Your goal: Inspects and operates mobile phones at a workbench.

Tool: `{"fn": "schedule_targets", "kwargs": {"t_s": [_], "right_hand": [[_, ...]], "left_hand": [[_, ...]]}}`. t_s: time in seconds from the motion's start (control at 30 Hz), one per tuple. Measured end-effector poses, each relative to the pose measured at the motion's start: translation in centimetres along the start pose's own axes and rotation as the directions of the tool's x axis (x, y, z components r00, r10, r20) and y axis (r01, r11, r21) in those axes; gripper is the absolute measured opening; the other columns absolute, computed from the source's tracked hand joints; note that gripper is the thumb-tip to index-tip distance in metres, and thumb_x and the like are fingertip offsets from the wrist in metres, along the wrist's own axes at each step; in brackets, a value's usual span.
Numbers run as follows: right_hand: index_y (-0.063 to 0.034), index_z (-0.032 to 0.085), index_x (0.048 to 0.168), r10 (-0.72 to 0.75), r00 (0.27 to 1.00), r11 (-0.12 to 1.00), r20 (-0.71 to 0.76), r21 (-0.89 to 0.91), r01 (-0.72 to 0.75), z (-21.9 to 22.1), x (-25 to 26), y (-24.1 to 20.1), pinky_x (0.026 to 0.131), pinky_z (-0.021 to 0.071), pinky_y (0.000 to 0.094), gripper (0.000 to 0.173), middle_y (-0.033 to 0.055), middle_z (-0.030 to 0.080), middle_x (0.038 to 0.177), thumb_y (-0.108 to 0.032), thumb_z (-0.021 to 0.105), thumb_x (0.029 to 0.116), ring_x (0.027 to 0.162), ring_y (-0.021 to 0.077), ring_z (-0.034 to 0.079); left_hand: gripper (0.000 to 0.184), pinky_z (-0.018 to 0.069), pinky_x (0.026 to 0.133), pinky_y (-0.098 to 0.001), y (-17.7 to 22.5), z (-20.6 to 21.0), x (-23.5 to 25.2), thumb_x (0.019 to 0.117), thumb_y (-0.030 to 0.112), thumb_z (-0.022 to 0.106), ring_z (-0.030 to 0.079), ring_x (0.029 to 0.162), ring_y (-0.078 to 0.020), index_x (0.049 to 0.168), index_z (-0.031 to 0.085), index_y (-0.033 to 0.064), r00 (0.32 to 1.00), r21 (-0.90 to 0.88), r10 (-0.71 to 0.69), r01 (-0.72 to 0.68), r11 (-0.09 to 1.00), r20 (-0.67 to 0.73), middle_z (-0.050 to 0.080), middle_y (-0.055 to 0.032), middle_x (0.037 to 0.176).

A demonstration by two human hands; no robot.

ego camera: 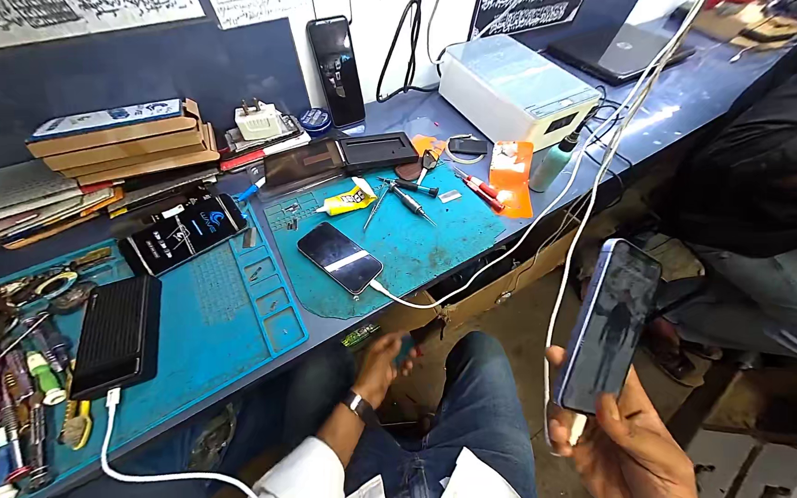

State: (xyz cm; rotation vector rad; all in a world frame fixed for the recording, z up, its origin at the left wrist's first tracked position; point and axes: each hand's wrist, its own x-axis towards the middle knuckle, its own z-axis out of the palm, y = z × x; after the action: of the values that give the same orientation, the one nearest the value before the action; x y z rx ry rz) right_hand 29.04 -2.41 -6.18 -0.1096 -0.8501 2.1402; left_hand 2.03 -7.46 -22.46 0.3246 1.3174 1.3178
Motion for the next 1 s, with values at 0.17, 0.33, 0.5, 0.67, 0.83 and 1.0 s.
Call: {"fn": "schedule_targets", "kwargs": {"t_s": [0.17, 0.33, 0.5, 0.67, 0.83, 1.0], "right_hand": [[-0.0264, 0.032, 0.158, 0.006, 0.999, 0.999, -0.049, -0.044, -0.008, -0.8, -0.6, 0.9, 0.09, 0.062, 0.0541, 0.069, 0.0291, 0.05, 0.149, -0.011, 0.065, 0.0997, 0.112, 0.0482, 0.068], [-0.0236, 0.024, 0.157, -0.056, 0.985, 0.96, -0.163, -0.28, 0.009, -0.8, -0.9, 3.5, 0.089, 0.0615, 0.0601, 0.089, 0.0312, 0.053, 0.142, -0.002, 0.075, 0.0878, 0.11, 0.0519, 0.067], [-0.0194, 0.028, 0.154, -0.042, 0.979, 0.928, -0.199, -0.371, -0.036, -0.2, -1.0, 4.6, 0.087, 0.0633, 0.0544, 0.079, 0.0305, 0.058, 0.136, 0.007, 0.065, 0.0895, 0.105, 0.0475, 0.071], [-0.0171, 0.034, 0.149, -0.077, 0.962, 0.928, -0.264, -0.373, -0.028, 0.7, -0.7, 4.8, 0.082, 0.0648, 0.0511, 0.07, 0.031, 0.063, 0.128, 0.009, 0.062, 0.0911, 0.098, 0.0456, 0.073], [-0.0131, 0.039, 0.148, -0.078, 0.943, 0.956, -0.324, -0.293, -0.022, 1.0, -1.0, 5.1, 0.074, 0.0662, 0.0494, 0.043, 0.0332, 0.064, 0.123, -0.024, 0.052, 0.1077, 0.088, 0.0437, 0.075], [-0.0119, 0.039, 0.147, -0.073, 0.946, 0.948, -0.315, -0.316, -0.033, 1.1, -0.9, 5.6, 0.077, 0.0657, 0.0504, 0.055, 0.0339, 0.063, 0.124, -0.007, 0.064, 0.0978, 0.09, 0.0445, 0.074]], "left_hand": [[0.053, 0.0408, 0.112, -0.0521, 0.0, -1.3, 4.5, 0.1122, 0.035, 0.027, 0.044, 0.143, -0.0308, 0.157, 0.031, 0.0076, 0.988, -0.174, 0.041, -0.066, 0.983, -0.148, 0.037, -0.0143, 0.161], [0.047, 0.054, 0.098, -0.0513, -7.6, -1.3, 3.2, 0.1094, 0.03, 0.046, 0.064, 0.12, -0.0339, 0.149, 0.045, 0.0042, 0.977, 0.142, -0.202, 0.21, 0.967, -0.068, 0.059, -0.0197, 0.141], [0.036, 0.0558, 0.094, -0.0464, -8.4, -0.9, 3.6, 0.106, 0.016, 0.053, 0.067, 0.111, -0.0301, 0.137, 0.056, -0.0011, 0.98, 0.508, -0.168, 0.091, 0.856, 0.108, 0.065, -0.0206, 0.129], [0.034, 0.0571, 0.09, -0.0446, -7.9, -1.3, 3.9, 0.1073, 0.018, 0.051, 0.069, 0.107, -0.029, 0.136, 0.057, -0.0005, 0.982, 0.514, -0.187, 0.153, 0.844, 0.015, 0.066, -0.0203, 0.127], [0.034, 0.0574, 0.09, -0.0436, -8.1, -1.0, 3.7, 0.1066, 0.016, 0.052, 0.069, 0.107, -0.0274, 0.135, 0.057, -0.0009, 0.979, 0.562, -0.194, 0.123, 0.818, 0.068, 0.065, -0.0196, 0.127], [0.033, 0.0575, 0.088, -0.0421, -8.1, -1.0, 3.8, 0.1055, 0.014, 0.054, 0.069, 0.105, -0.0267, 0.134, 0.058, -0.0017, 0.978, 0.56, -0.192, 0.116, 0.82, 0.079, 0.065, -0.0197, 0.126]]}}
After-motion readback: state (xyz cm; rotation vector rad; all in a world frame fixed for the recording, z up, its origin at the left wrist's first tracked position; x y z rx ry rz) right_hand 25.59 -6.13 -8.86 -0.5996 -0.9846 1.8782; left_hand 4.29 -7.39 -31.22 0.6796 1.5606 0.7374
